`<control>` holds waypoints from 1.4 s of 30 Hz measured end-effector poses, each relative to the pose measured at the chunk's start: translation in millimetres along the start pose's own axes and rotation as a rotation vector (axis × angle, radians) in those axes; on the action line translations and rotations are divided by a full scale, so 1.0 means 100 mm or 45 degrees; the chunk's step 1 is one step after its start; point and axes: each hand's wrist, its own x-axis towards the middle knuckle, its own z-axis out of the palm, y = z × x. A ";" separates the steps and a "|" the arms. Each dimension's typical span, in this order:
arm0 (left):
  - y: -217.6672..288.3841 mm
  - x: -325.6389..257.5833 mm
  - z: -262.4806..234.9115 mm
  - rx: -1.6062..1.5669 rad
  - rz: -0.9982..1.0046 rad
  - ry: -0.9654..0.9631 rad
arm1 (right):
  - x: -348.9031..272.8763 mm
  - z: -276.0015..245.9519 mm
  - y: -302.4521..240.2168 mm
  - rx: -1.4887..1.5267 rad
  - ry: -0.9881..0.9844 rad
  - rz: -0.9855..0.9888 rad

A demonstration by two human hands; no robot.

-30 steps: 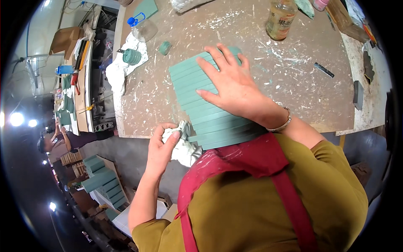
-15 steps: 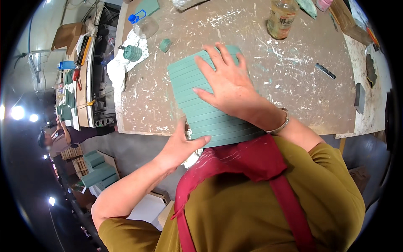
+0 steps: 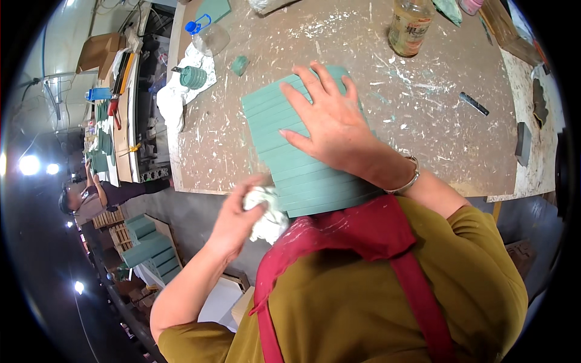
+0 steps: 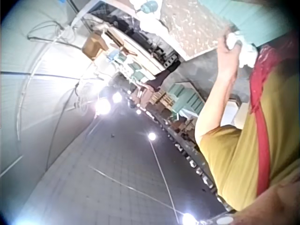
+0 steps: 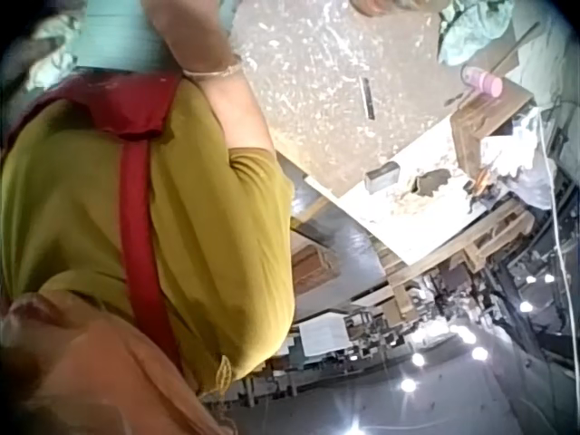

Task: The person cleans a stack of green curved furniture components by wiping the exterior surfaces with a cloth, applying a liquid from a bottle to the cloth, and then stacking the cleaned items on a nearby pallet.

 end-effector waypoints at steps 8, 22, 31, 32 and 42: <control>-0.11 0.08 0.11 1.318 1.434 -0.355 | 0.01 0.07 0.00 0.016 0.103 -0.033; -0.37 0.16 -0.15 1.139 1.283 0.000 | 0.03 -0.01 -0.01 -0.006 0.033 -0.026; -0.13 0.65 0.16 1.247 1.619 0.187 | 0.06 -0.10 -0.06 -0.037 -0.062 0.004; -0.18 0.68 0.06 1.239 1.609 0.197 | 0.07 -0.10 -0.06 -0.039 -0.064 0.017; 0.57 0.98 0.00 1.243 1.647 0.332 | 0.06 -0.09 -0.13 -0.045 -0.032 0.049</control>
